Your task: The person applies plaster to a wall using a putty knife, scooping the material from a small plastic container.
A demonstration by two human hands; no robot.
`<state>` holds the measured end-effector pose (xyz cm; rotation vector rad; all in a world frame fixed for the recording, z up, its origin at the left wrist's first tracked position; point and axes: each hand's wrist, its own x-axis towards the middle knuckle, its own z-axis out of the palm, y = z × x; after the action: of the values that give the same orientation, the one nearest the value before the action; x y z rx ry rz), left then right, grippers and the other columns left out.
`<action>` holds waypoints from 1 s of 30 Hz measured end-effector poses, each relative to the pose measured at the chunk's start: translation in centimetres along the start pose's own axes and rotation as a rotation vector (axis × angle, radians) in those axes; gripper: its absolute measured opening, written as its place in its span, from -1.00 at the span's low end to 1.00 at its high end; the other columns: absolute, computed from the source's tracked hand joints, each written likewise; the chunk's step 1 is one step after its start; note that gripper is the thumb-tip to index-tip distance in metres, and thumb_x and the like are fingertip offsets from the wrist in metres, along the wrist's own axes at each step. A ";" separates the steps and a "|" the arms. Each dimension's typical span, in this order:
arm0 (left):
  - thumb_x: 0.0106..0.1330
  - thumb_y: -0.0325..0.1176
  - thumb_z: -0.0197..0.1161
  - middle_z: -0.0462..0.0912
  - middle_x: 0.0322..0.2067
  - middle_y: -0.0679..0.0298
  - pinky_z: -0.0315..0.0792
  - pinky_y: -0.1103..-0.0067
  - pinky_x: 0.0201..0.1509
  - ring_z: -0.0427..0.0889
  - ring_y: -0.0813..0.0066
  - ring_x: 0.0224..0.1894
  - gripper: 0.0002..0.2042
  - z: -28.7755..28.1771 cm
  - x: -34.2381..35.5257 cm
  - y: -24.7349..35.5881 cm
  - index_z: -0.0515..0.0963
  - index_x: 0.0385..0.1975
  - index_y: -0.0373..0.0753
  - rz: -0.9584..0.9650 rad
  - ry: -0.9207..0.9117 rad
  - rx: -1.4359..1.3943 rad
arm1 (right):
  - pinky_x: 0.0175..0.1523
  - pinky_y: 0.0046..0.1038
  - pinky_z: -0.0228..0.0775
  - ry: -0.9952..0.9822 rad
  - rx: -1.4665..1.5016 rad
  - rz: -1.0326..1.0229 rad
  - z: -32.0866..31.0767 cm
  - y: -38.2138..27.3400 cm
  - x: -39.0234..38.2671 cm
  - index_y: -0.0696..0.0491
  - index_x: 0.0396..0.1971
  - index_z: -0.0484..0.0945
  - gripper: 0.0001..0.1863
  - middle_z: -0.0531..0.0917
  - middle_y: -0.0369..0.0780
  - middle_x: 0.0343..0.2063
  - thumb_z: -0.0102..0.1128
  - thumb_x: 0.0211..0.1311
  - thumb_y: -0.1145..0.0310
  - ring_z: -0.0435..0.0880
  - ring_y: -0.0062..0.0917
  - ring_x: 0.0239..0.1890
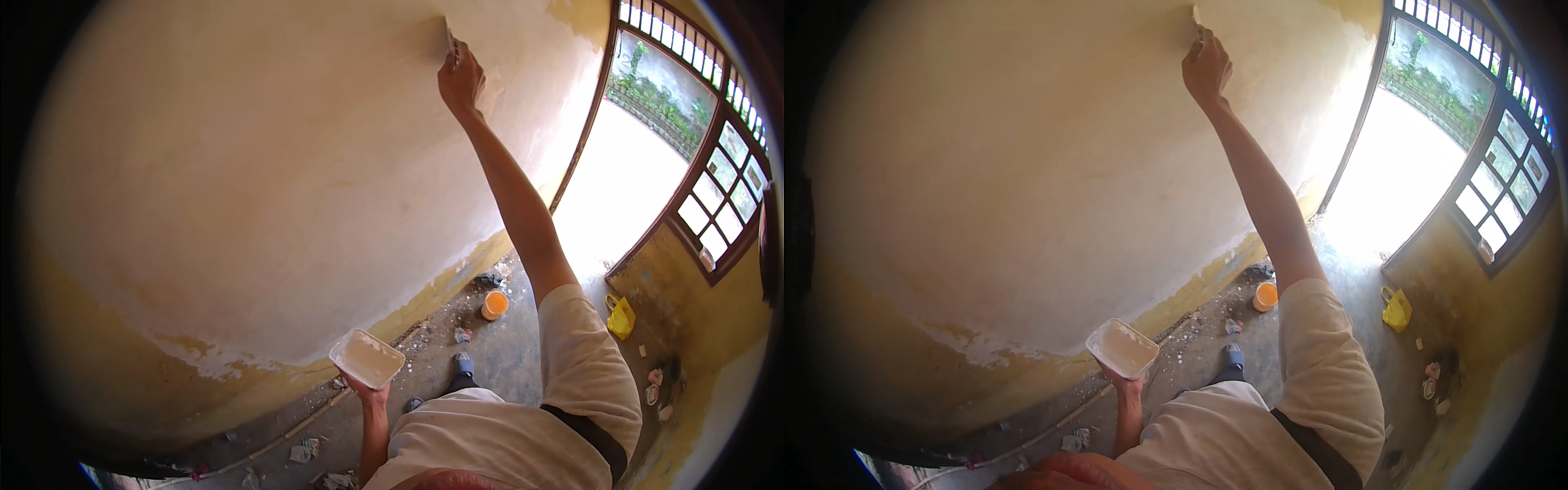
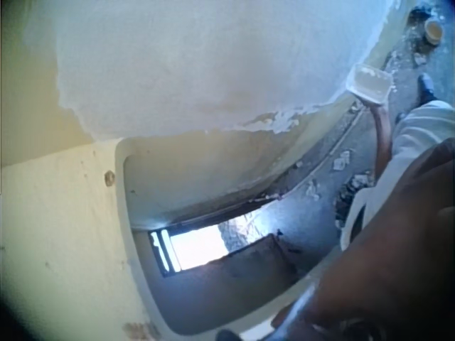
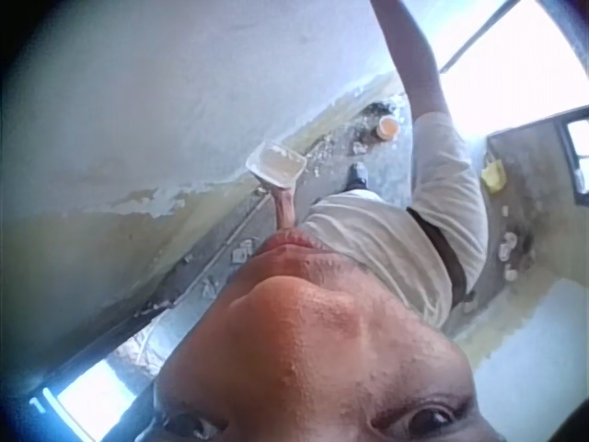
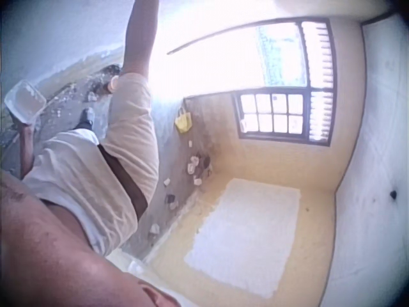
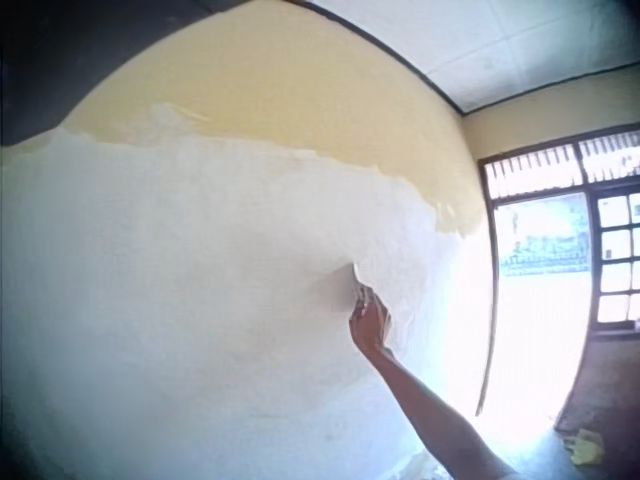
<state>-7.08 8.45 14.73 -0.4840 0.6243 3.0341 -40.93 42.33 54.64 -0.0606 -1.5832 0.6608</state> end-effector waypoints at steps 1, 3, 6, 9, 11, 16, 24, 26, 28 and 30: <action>0.40 0.27 -0.03 0.57 0.07 0.41 0.43 0.28 0.23 0.54 0.34 0.12 -0.45 -0.2 -0.2 0.1 0.45 0.15 0.00 0.016 0.008 -0.004 | -0.17 -0.08 0.46 -0.011 0.025 -0.030 0.5 -2.0 -2.1 0.01 0.02 0.54 -0.71 0.66 -0.10 -0.23 0.05 0.31 0.43 0.66 -0.09 -0.22; 0.40 0.27 -0.03 0.57 0.06 0.41 0.43 0.28 0.23 0.54 0.34 0.12 -0.45 -1.0 -0.3 0.7 0.46 0.14 0.00 0.053 0.022 -0.010 | -0.28 -0.28 0.53 0.003 0.079 -0.180 1.3 -6.2 -7.3 0.04 0.00 0.58 -0.67 0.68 -0.14 -0.27 0.14 0.22 0.53 0.70 -0.22 -0.26; 0.42 0.25 -0.08 0.52 0.15 0.39 0.41 0.26 0.27 0.49 0.31 0.20 -0.44 -1.2 -0.5 0.7 0.40 0.22 0.01 0.033 -0.051 -0.029 | -0.36 -0.39 0.58 -0.175 0.165 -0.334 -0.2 -11.1 -14.7 0.04 0.07 0.54 -0.55 0.63 -0.21 -0.20 0.19 0.12 0.59 0.69 -0.30 -0.26; 0.42 0.26 -0.09 0.51 0.16 0.39 0.40 0.24 0.28 0.49 0.30 0.20 -0.43 -0.4 -0.8 0.2 0.38 0.25 0.02 0.096 -0.089 0.080 | -0.32 -0.39 0.64 -0.350 0.230 -0.477 -2.2 -12.6 -20.6 0.06 0.06 0.53 -0.53 0.61 -0.21 -0.13 0.22 0.07 0.62 0.70 -0.34 -0.09; 0.42 0.27 -0.10 0.50 0.17 0.39 0.39 0.24 0.29 0.48 0.30 0.21 -0.41 -0.9 0.0 0.5 0.37 0.26 0.02 -0.013 -0.075 -0.022 | -0.25 -0.39 0.66 -0.360 0.297 -0.490 -3.5 -12.1 -21.5 0.09 0.05 0.54 -0.56 0.66 -0.16 -0.11 0.20 0.12 0.65 0.71 -0.28 -0.06; 0.41 0.28 -0.10 0.50 0.18 0.40 0.37 0.23 0.30 0.48 0.29 0.21 -0.40 -1.6 0.2 1.0 0.37 0.27 0.03 0.019 -0.097 0.023 | -0.26 -0.37 0.63 -0.099 0.352 -0.347 -3.5 -8.8 -13.5 0.02 0.07 0.53 -0.62 0.73 -0.11 -0.18 0.13 0.26 0.59 0.76 -0.25 -0.21; 0.42 0.27 -0.10 0.54 0.10 0.41 0.37 0.27 0.29 0.50 0.33 0.16 -0.44 -1.9 0.5 0.4 0.41 0.19 0.01 0.015 -0.067 -0.006 | -0.30 -0.23 0.56 -0.075 -0.127 -0.136 1.7 -5.1 3.1 -0.04 0.21 0.44 -0.57 0.73 -0.07 -0.28 0.03 0.34 0.43 0.73 -0.16 -0.34; 0.42 0.27 -0.10 0.54 0.10 0.40 0.37 0.26 0.28 0.51 0.34 0.16 -0.45 -1.8 0.7 -0.1 0.42 0.18 0.00 0.025 -0.061 -0.018 | -0.32 -0.16 0.58 -0.147 -0.211 -0.272 3.6 -5.8 0.9 -0.06 0.30 0.32 -0.45 0.65 -0.02 -0.03 0.05 0.27 0.44 0.72 -0.12 -0.30; 0.42 0.26 -0.10 0.54 0.10 0.41 0.38 0.27 0.28 0.51 0.34 0.16 -0.45 -2.2 0.7 0.8 0.42 0.18 0.01 0.033 -0.058 -0.034 | -0.18 -0.20 0.66 -0.303 -0.144 -0.429 3.6 -9.3 -4.8 0.18 0.30 0.27 -0.43 0.47 0.11 0.16 -0.01 0.26 0.46 0.61 -0.12 0.09; 0.42 0.26 -0.09 0.55 0.09 0.41 0.38 0.27 0.27 0.51 0.34 0.16 -0.45 -1.7 0.4 0.8 0.43 0.18 0.01 0.008 -0.063 -0.064 | -0.19 -0.29 0.69 -0.411 -0.096 -0.596 2.4 -11.0 -9.3 0.24 0.31 0.23 -0.43 0.43 0.20 0.18 -0.03 0.28 0.48 0.60 -0.06 0.11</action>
<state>-7.02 7.04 13.44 -0.3869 0.5291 3.0713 -38.04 28.48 51.21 0.4874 -1.9017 0.1273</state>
